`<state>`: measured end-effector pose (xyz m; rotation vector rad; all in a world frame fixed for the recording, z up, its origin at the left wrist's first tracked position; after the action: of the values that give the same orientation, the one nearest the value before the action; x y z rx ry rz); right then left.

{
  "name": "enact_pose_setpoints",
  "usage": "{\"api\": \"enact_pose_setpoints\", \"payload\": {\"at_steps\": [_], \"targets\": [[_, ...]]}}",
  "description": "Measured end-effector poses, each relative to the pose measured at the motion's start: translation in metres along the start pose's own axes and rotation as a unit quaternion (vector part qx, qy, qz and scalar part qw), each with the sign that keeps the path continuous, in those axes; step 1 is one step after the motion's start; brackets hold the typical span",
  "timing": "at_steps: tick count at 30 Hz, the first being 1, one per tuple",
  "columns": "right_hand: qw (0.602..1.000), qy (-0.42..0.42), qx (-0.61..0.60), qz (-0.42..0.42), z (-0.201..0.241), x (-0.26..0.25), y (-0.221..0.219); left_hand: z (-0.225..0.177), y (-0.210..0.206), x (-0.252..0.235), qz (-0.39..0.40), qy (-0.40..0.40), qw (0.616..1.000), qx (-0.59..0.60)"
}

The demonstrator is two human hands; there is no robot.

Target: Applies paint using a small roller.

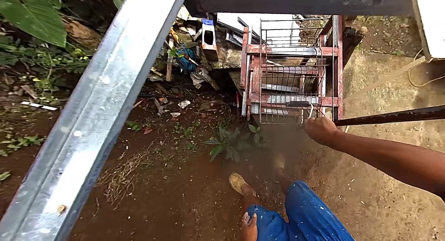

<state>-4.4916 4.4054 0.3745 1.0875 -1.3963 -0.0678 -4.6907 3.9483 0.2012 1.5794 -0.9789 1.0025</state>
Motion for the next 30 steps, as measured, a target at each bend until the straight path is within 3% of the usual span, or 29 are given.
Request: {"api": "enact_pose_setpoints", "payload": {"at_steps": [7,12,18,22,25,30], "targets": [[0.999,-0.009,-0.021,-0.049,-0.018,-0.031,0.017,-0.002,-0.002,0.003,-0.003,-0.002,1.000,0.008],[0.998,0.063,0.026,-0.007,-0.015,0.008,0.016,0.005,-0.005,0.009,-0.007,-0.005,1.000,0.009],[0.994,0.093,0.041,-0.047,-0.030,0.065,0.039,0.010,-0.003,0.005,-0.006,0.001,1.000,0.022],[0.994,0.091,0.053,0.004,-0.040,0.023,0.033,0.009,-0.001,0.001,-0.002,-0.001,1.000,0.014],[0.995,0.088,0.041,-0.011,-0.045,-0.011,0.024,0.006,0.000,0.000,-0.014,-0.008,1.000,0.026],[0.991,0.114,0.047,-0.059,-0.055,0.043,0.014,0.009,-0.002,0.006,-0.003,-0.008,0.999,0.035]]}}
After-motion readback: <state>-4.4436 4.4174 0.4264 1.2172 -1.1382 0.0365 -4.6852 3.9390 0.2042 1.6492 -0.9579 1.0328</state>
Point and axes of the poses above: each hand's wrist, its own x-axis away from the middle knuckle, its own y-axis out of the back of the hand, z = x × y, the point moved 1 cm from there along -x, towards the middle knuckle, and after that the axes turned 3 degrees about y, right-handed, at the moved point
